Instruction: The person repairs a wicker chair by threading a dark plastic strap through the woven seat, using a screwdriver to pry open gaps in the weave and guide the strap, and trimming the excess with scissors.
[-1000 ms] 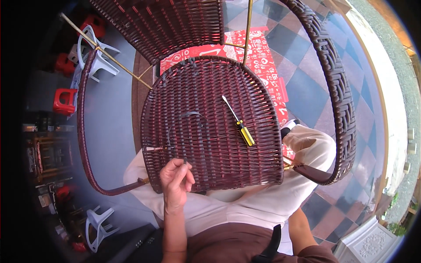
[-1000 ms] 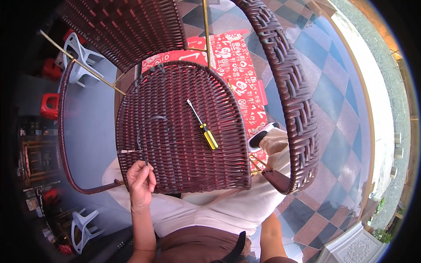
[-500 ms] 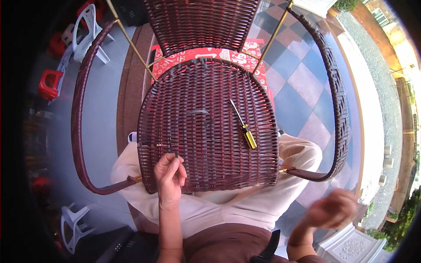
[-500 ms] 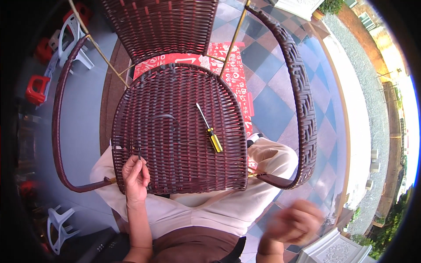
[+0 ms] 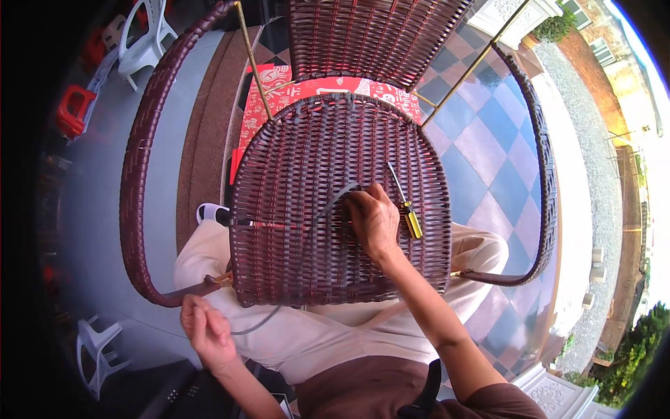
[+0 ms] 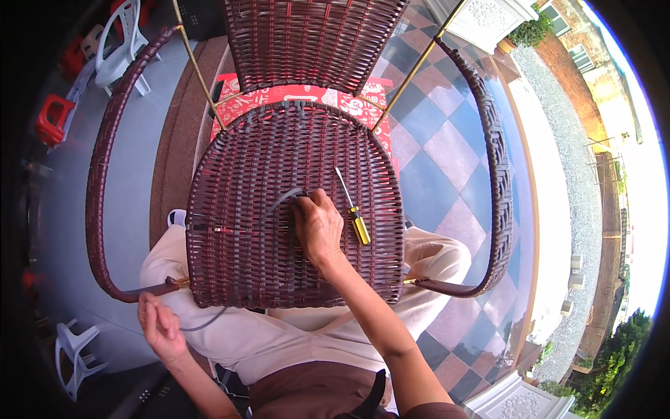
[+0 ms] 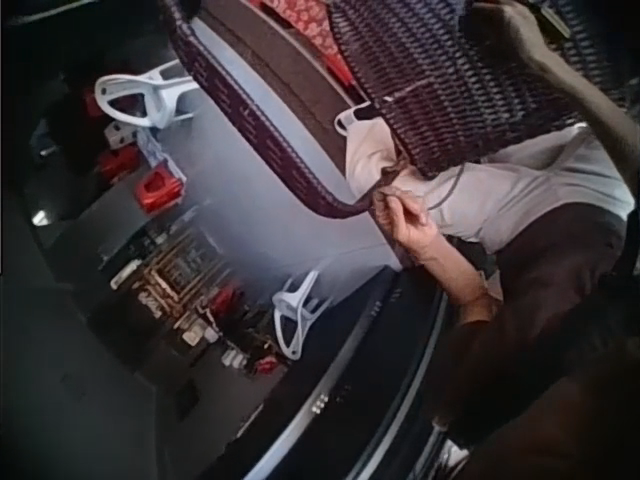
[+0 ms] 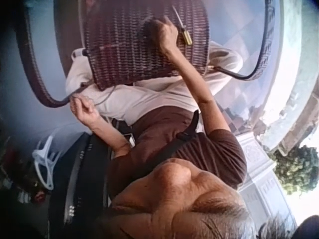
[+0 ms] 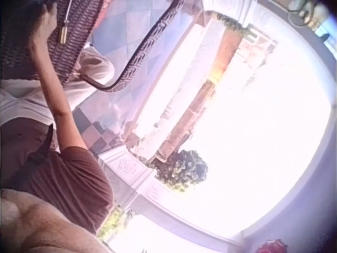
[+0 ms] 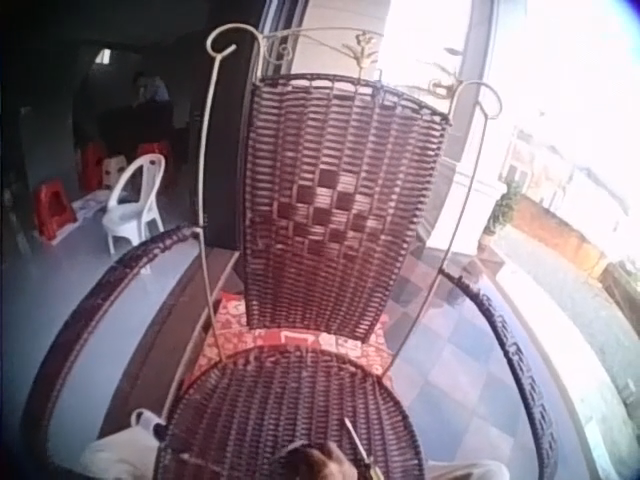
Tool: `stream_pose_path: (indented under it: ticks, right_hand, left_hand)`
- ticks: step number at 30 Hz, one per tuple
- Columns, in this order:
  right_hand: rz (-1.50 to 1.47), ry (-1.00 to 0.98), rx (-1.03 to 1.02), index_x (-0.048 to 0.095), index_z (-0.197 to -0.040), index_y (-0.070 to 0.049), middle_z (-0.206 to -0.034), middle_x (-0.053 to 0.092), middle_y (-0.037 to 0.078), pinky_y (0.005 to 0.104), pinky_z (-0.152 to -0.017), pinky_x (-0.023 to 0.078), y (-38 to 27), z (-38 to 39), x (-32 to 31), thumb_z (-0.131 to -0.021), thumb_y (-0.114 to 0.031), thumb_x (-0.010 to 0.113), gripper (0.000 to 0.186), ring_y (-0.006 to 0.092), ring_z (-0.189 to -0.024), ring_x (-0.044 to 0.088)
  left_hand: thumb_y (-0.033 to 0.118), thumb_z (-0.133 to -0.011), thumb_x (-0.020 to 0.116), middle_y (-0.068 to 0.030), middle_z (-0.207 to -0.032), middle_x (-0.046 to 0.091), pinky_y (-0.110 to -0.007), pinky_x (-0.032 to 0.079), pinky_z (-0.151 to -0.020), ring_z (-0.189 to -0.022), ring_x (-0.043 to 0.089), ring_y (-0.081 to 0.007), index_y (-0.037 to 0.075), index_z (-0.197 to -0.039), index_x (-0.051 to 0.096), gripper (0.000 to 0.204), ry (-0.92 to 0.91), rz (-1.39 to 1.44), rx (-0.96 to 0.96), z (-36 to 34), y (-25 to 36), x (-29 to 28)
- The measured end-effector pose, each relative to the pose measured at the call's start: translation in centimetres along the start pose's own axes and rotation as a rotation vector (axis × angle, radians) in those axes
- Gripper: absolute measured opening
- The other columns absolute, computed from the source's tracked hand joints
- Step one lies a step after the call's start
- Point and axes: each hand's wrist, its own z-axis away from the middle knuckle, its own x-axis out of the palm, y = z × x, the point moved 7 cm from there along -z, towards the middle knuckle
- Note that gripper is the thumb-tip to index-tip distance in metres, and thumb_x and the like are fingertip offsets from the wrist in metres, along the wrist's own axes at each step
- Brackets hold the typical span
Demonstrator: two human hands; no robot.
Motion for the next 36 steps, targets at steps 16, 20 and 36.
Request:
stream_pose_path:
  ticks: [16,20,36]
  right_hand:
    - [-0.151,-0.165,-0.055,0.044,-0.085,0.0,-0.081,0.047,0.017,0.0422,-0.065,0.043,-0.9,3.0,-1.0,-0.069,-0.001,0.053,0.018,0.0356,-0.078,0.049]
    - [-0.365,-0.893,-0.21,0.056,-0.092,-0.005,-0.091,0.058,0.013,0.0363,-0.068,0.048,-4.8,9.2,-2.9,-0.063,0.0,0.059,0.029,0.0314,-0.087,0.057]
    - [-0.154,0.076,-0.443,0.06,-0.099,0.0,-0.102,0.057,0.014,0.0364,-0.087,0.044,-2.0,3.6,-1.3,-0.071,-0.005,0.057,0.029,0.0265,-0.1,0.055]
  left_hand:
    - [0.015,-0.091,0.047,0.0015,-0.05,0.033,-0.015,0.02,-0.029,-0.034,0.025,-0.0031,0.002,-0.086,0.039,0.016,-0.099,-0.043,0.182,3.0,5.6,0.5]
    - [0.016,-0.092,0.045,0.0024,-0.05,0.033,-0.014,0.018,-0.03,-0.034,0.023,-0.0033,0.002,-0.089,0.04,0.016,-0.051,-0.11,0.224,3.9,8.1,-0.8]
    - [0.01,-0.094,0.042,0.0035,-0.055,0.028,-0.015,0.018,-0.034,-0.04,0.02,-0.0023,0.002,-0.097,0.042,0.009,0.338,-0.156,0.465,4.7,11.4,0.6]
